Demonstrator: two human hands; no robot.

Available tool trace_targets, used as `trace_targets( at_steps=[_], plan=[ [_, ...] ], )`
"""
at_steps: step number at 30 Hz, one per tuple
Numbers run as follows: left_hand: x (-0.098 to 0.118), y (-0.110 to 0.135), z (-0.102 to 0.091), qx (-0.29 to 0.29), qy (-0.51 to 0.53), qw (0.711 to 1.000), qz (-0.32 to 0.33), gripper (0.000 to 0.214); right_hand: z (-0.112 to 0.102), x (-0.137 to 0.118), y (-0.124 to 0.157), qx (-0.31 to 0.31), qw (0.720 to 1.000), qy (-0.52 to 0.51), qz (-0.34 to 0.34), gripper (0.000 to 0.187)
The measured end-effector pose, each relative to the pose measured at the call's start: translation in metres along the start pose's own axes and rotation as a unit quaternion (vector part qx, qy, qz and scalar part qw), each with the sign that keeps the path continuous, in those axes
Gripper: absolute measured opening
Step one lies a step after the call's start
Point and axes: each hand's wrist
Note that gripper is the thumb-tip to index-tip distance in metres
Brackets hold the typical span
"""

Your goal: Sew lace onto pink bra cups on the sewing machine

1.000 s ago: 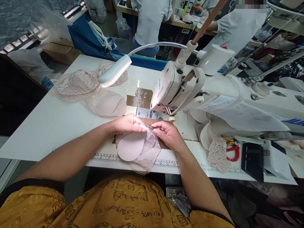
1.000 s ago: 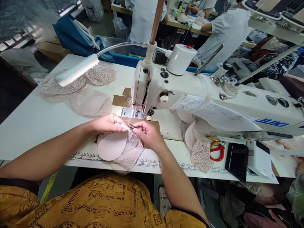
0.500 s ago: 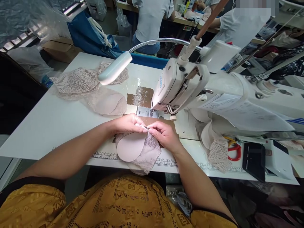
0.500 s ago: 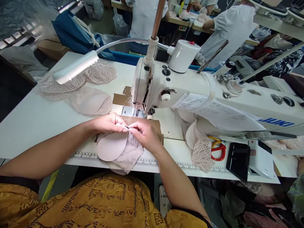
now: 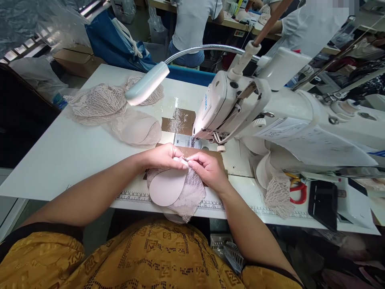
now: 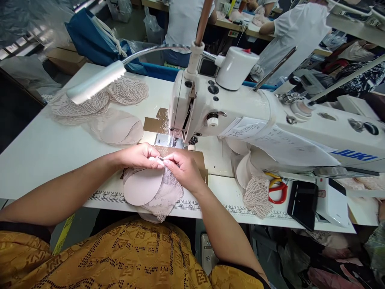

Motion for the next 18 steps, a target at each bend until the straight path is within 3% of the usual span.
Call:
trace_targets(
  at_steps=[5,12,18],
  plan=[
    [0.002,0.004,-0.004,-0.025,0.016,1.000,-0.004,0.030,-0.007,0.001,0.003,0.028,0.999,-0.017,0.019,0.016],
    [0.003,0.007,-0.004,0.009,-0.013,1.000,-0.021,0.030,-0.018,-0.004,0.007,-0.039,0.999,0.033,-0.002,0.015],
    [0.006,0.008,-0.003,0.000,-0.023,1.000,0.000,0.029,-0.015,-0.004,0.007,-0.056,0.997,0.058,-0.021,0.015]
  ],
)
Point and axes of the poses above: each hand's wrist, its own y-axis away from the middle knuckle, its own z-axis out of the palm, x = y × z, and after that the axes turned 6 degrees about -z, right-handed
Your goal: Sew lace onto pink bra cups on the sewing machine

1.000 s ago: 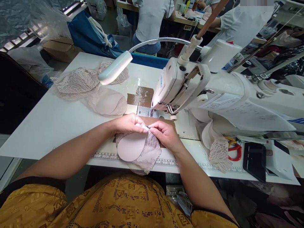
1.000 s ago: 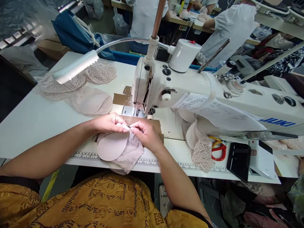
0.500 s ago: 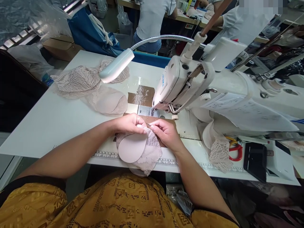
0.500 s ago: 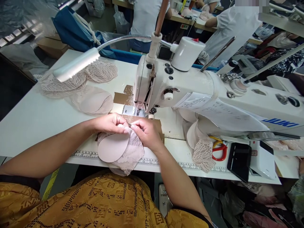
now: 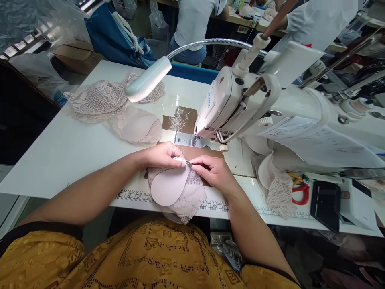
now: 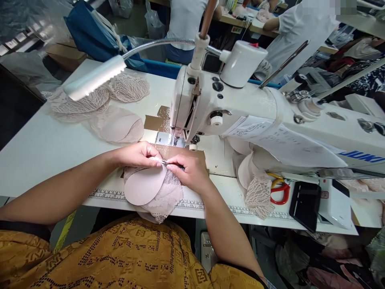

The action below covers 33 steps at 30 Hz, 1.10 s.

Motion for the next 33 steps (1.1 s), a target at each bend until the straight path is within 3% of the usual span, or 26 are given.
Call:
trace_targets(
  at_steps=[20,29,33],
  plan=[
    [0.0034,-0.0001,0.0017,-0.032,0.016,0.999,-0.006,0.028,0.0060,-0.0009,-0.0031,0.002,1.000,-0.025,0.006,0.015],
    [0.0045,0.0015,0.0037,-0.032,0.088,0.995,-0.026,0.032,0.0026,0.0060,0.0004,0.008,0.995,-0.081,0.054,0.022],
    [0.0017,-0.0009,0.0043,-0.025,0.079,0.996,-0.019,0.027,0.0042,0.0062,-0.0007,0.048,0.984,-0.145,0.092,0.028]
  ],
)
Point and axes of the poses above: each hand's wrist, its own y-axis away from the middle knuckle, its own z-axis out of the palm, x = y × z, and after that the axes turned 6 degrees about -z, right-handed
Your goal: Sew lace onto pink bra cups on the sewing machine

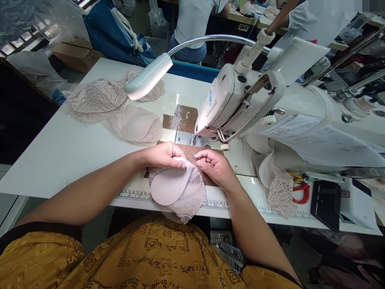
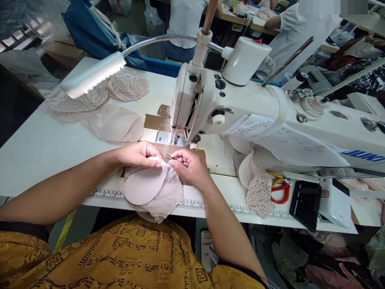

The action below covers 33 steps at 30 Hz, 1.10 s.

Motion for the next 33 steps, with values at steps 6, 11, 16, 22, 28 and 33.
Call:
trace_targets(
  at_steps=[6,11,16,22,28,33],
  plan=[
    [0.000,0.001,-0.004,-0.024,-0.037,0.999,0.024,0.024,0.010,-0.003,-0.005,-0.032,0.997,0.070,0.007,0.019],
    [0.004,0.009,-0.023,-0.014,-0.075,0.997,0.020,0.026,0.006,-0.005,-0.004,-0.005,0.996,0.085,0.037,0.020],
    [0.003,0.014,-0.039,-0.006,-0.094,0.995,0.016,0.030,0.005,-0.005,-0.004,-0.005,0.996,0.074,0.051,0.023],
    [0.007,0.018,-0.036,0.011,-0.112,0.993,0.028,0.040,0.006,-0.003,-0.004,-0.007,0.997,0.070,0.035,0.024],
    [0.003,0.005,-0.007,0.092,-0.139,0.983,0.075,0.040,0.006,-0.004,-0.003,-0.009,0.996,0.087,0.008,0.021],
    [-0.002,-0.003,0.005,0.047,-0.061,0.996,0.034,0.028,0.006,-0.003,-0.002,-0.014,0.999,0.039,0.000,0.020]
  ],
)
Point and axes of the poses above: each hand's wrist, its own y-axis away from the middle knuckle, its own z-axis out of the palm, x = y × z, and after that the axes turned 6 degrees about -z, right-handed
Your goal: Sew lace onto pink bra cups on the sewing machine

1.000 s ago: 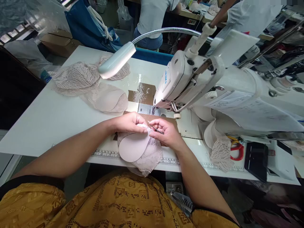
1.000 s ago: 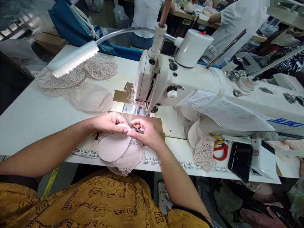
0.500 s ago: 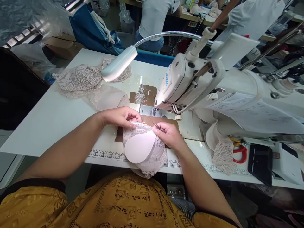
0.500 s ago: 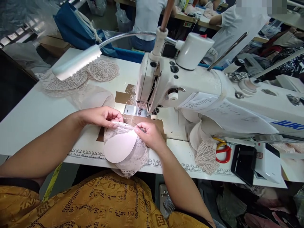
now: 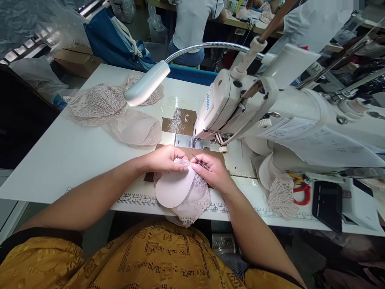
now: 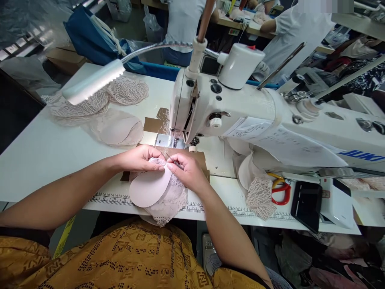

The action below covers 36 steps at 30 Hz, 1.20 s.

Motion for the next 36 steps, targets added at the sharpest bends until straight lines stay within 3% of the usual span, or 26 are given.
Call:
trace_targets(
  at_steps=[5,13,36],
  plan=[
    [0.002,0.002,-0.002,-0.029,0.061,0.997,-0.025,0.028,-0.006,0.005,0.001,-0.014,0.996,-0.084,0.001,0.036],
    [-0.003,-0.002,-0.001,-0.028,0.063,0.998,-0.004,0.032,-0.011,0.001,0.003,-0.053,0.998,-0.007,-0.028,0.027],
    [-0.003,-0.002,-0.002,-0.027,0.051,0.998,0.008,0.043,-0.002,-0.006,0.002,-0.009,0.996,0.038,-0.077,0.017]
  ],
)
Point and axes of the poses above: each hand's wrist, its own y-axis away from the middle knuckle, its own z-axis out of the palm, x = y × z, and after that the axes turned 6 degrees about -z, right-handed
